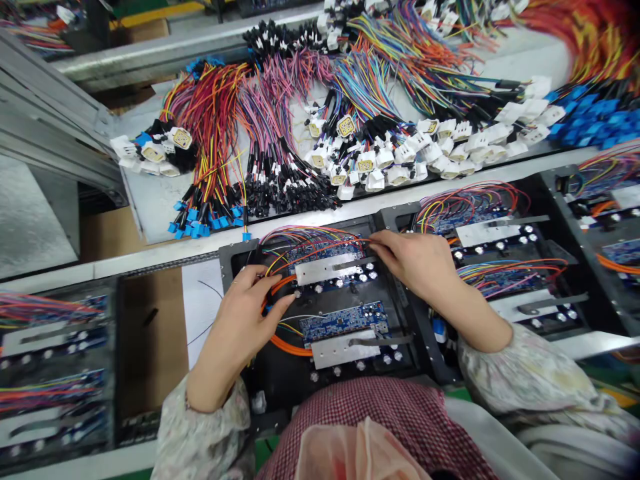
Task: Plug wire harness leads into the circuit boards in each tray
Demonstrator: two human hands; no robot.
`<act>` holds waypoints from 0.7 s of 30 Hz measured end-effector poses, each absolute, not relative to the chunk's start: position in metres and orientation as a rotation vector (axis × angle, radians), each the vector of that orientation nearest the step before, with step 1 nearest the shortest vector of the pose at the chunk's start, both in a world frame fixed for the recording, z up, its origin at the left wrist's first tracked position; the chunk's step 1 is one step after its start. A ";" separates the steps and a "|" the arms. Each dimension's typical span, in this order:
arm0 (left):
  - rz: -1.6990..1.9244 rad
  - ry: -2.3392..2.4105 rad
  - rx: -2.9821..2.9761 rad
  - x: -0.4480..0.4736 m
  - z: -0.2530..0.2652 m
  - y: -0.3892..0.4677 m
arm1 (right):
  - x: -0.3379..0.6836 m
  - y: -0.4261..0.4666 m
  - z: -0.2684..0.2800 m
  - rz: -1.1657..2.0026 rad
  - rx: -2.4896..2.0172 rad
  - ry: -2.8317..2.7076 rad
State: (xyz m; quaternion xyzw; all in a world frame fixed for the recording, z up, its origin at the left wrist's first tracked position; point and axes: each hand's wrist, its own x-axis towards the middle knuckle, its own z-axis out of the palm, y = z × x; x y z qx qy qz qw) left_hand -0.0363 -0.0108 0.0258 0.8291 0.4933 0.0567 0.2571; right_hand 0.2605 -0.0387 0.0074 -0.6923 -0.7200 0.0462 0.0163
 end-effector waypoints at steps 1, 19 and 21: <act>0.164 1.328 2.259 -0.037 0.025 -0.011 | 0.259 -0.043 0.015 0.144 -2.144 -2.194; 0.335 1.149 2.383 -0.071 0.063 -0.096 | 0.492 -0.215 -0.006 0.168 -3.318 -0.940; 0.344 1.114 2.371 -0.064 0.066 -0.119 | 0.491 -0.224 -0.010 0.085 -3.203 -1.109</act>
